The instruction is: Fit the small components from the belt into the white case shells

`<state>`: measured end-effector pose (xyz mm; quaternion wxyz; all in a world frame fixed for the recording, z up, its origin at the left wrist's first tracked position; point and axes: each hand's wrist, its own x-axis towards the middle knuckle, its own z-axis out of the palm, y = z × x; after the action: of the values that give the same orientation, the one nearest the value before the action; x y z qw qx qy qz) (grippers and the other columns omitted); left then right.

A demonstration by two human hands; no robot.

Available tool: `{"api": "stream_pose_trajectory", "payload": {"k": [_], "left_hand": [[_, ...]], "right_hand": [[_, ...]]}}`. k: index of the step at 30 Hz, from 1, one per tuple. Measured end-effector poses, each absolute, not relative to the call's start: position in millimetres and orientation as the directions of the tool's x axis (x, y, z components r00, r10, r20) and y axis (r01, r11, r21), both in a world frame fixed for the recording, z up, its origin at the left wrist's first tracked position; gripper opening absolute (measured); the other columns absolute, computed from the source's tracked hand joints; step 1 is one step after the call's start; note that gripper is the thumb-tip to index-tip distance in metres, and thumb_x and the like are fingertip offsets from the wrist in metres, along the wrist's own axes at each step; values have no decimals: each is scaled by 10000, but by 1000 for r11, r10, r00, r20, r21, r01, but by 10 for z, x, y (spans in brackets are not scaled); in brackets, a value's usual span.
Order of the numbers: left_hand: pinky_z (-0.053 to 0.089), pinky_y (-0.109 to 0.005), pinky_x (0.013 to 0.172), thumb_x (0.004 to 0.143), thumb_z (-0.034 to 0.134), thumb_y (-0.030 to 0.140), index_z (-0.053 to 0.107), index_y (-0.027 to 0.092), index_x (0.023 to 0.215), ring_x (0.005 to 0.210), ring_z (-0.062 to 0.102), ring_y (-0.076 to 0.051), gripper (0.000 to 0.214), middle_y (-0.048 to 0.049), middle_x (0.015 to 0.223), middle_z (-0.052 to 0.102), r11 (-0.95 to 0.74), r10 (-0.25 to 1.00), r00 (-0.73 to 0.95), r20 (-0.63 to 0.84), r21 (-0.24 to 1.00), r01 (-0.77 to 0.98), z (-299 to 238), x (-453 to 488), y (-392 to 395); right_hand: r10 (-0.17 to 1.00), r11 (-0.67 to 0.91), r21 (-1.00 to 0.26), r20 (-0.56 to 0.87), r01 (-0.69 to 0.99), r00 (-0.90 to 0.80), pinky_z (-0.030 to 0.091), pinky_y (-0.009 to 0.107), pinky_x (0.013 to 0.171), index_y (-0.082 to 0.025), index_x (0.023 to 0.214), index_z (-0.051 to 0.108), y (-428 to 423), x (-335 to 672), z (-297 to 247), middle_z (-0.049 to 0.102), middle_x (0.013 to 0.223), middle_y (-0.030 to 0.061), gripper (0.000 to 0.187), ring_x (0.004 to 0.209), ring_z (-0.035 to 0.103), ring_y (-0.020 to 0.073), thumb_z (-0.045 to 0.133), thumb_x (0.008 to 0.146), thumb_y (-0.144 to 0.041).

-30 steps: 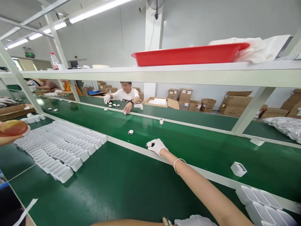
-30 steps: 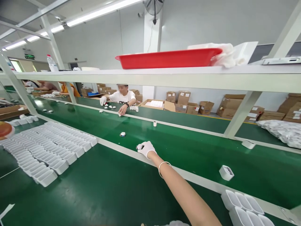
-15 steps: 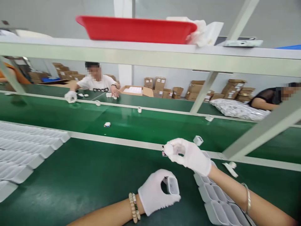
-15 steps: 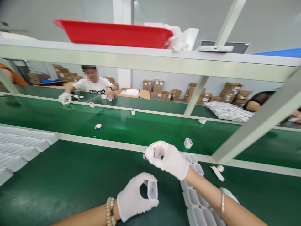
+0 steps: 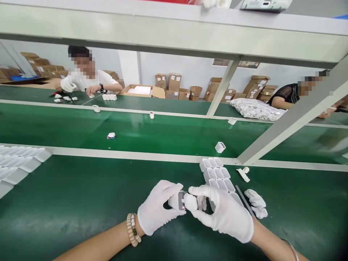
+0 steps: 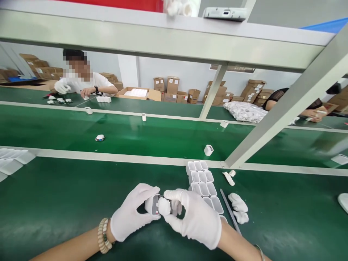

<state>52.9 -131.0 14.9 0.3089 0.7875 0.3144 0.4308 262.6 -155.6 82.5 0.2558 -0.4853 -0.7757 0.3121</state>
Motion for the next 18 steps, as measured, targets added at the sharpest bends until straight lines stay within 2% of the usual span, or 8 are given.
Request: {"api": "stream_pose_trajectory", "payload": {"k": [5,11,18], "left_hand": [[532,-396,887,762,779,273,604,277,1209,1001,623,-254,480,-71,1066,687,-643,749,410,520,719,264,165,542,-1304],[541,-387,850,757,782,285,627,248,1142,957,635,-254,417,-67,994,703,-640,759,408,507,698,321,178,550,-1335],[548,-355,790,708,815,209,633,235,1067,896,640,-227,403,-37,931,700,-641,760,441,478,664,385,219,567,-1342]], "right_hand": [[896,344,-709,51,616,-442,499,259,531,-226,731,632,-1542,2617,852,607,638,4,186,573,557,143,543,860,-326],[913,287,-708,-2,645,-409,459,246,497,-220,733,604,-1570,2609,818,565,600,-10,132,522,509,129,532,821,-288],[909,206,-668,-139,715,-392,444,241,540,-208,776,567,-1590,2596,832,566,693,-7,74,590,490,127,540,823,-258]]}}
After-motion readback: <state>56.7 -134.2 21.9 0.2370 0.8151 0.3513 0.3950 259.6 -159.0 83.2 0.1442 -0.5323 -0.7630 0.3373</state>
